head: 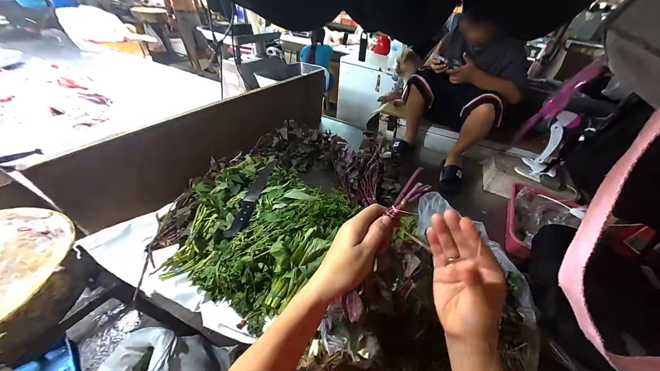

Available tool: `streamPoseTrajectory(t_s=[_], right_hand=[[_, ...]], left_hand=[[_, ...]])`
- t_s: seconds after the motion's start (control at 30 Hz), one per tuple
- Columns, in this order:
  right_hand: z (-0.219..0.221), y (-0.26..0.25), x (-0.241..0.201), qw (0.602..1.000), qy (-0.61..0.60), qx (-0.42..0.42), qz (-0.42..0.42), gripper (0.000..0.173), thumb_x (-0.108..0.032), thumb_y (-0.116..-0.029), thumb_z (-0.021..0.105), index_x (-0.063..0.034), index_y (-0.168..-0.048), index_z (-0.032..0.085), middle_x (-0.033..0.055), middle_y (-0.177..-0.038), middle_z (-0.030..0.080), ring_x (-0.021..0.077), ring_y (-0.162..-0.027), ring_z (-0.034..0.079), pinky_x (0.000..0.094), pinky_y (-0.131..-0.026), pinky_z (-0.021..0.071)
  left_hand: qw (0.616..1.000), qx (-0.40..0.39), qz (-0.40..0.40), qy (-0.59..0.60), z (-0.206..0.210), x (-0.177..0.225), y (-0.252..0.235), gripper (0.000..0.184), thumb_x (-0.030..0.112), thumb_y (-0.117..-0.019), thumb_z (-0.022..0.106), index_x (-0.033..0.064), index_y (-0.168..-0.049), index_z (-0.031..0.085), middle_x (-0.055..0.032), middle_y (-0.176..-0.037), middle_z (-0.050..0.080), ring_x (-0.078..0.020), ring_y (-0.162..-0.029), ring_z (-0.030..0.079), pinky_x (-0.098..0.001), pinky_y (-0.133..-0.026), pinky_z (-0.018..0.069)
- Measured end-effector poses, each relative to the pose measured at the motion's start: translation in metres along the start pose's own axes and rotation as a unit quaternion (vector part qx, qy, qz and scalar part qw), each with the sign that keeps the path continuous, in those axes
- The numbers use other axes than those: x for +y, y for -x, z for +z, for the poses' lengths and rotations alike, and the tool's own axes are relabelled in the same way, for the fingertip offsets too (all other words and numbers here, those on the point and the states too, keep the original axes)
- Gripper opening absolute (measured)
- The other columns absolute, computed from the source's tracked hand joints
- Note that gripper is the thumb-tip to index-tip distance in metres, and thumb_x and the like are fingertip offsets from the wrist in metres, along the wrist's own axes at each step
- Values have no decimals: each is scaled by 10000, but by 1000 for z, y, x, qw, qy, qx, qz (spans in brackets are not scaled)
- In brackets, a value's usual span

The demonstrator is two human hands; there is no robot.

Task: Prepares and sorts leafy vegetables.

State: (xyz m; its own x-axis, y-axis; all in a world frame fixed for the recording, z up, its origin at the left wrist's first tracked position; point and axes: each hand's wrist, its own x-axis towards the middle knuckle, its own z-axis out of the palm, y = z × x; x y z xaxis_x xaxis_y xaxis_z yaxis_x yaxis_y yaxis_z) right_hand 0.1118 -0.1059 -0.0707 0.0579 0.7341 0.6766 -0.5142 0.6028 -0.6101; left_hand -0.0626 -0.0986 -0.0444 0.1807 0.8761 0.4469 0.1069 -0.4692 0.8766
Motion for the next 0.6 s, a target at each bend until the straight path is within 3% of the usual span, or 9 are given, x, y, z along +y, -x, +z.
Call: streamPoseTrajectory(t_s=[0.1,0.17,0.23,0.3,0.4,0.43,0.5,0.57,0.6], right_hand=[[-26,-23,11,990,-78,10,115,637,-530,-857,742,-99,-1318,653,69,-1245,716,195,-1136,691,378,-1009,554],[-48,-43,7,982,-29,-109,151,648,-538,-835,763,-105,-1307,669,56,-1218,723,169,-1092,693,355,-967,559],[-56,-66,-11,950,101,-249,160,555,-456,-859,782,-58,-1238,705,27,-1079,759,120,-975,715,305,-879,595],[-37,-75,-31,883,299,-344,113,338,-281,-894,729,-5,-1086,755,9,-934,763,53,-884,704,255,-859,578],[-4,-45,-36,787,467,-389,-109,249,-258,-997,633,-93,-1072,804,25,-970,783,113,-939,717,392,-994,499],[3,-29,-31,792,459,-366,-167,237,-250,-1020,621,-104,-1073,799,32,-974,780,134,-953,718,408,-1023,495],[8,-2,-16,890,324,-259,-192,186,-228,-1019,647,-109,-1071,780,36,-1005,766,128,-999,702,339,-1035,499],[7,6,-7,985,116,-78,-99,184,-269,-1000,662,-202,-1115,788,-32,-1086,765,83,-1032,701,265,-953,558],[5,3,-6,999,22,12,-28,233,-293,-990,656,-179,-1158,771,-31,-1111,761,86,-1042,701,267,-941,564]], left_hand=[[996,-48,38,-67,5,7,6,316,174,-1080,403,-8,-1107,660,32,-774,563,3,-668,516,-178,-647,460],[983,-131,24,-124,3,9,5,329,203,-1084,409,-2,-1109,665,2,-798,584,-13,-678,521,-193,-655,460],[959,-221,-15,-177,3,13,0,352,236,-1090,419,-4,-1143,670,-71,-874,646,-93,-743,580,-279,-720,496],[943,-257,-56,-204,9,13,-5,334,238,-1092,446,-17,-1113,659,-107,-889,636,-158,-782,586,-352,-755,490],[970,-153,-91,-164,12,4,-12,297,166,-1072,467,-40,-1157,663,-133,-975,686,-164,-897,652,-369,-862,535],[980,-108,-95,-139,10,1,-12,322,180,-1085,435,-27,-1184,662,-122,-990,693,-144,-904,659,-351,-869,538],[993,-25,-74,-86,6,-1,-6,337,205,-1099,398,4,-1176,656,-39,-870,638,-66,-769,603,-261,-748,519],[998,25,-28,-42,5,2,3,330,221,-1099,390,18,-1155,644,23,-775,577,-33,-677,565,-221,-658,512],[999,36,-2,-34,7,4,8,323,213,-1097,394,15,-1156,642,30,-769,572,-28,-673,559,-214,-651,506]])
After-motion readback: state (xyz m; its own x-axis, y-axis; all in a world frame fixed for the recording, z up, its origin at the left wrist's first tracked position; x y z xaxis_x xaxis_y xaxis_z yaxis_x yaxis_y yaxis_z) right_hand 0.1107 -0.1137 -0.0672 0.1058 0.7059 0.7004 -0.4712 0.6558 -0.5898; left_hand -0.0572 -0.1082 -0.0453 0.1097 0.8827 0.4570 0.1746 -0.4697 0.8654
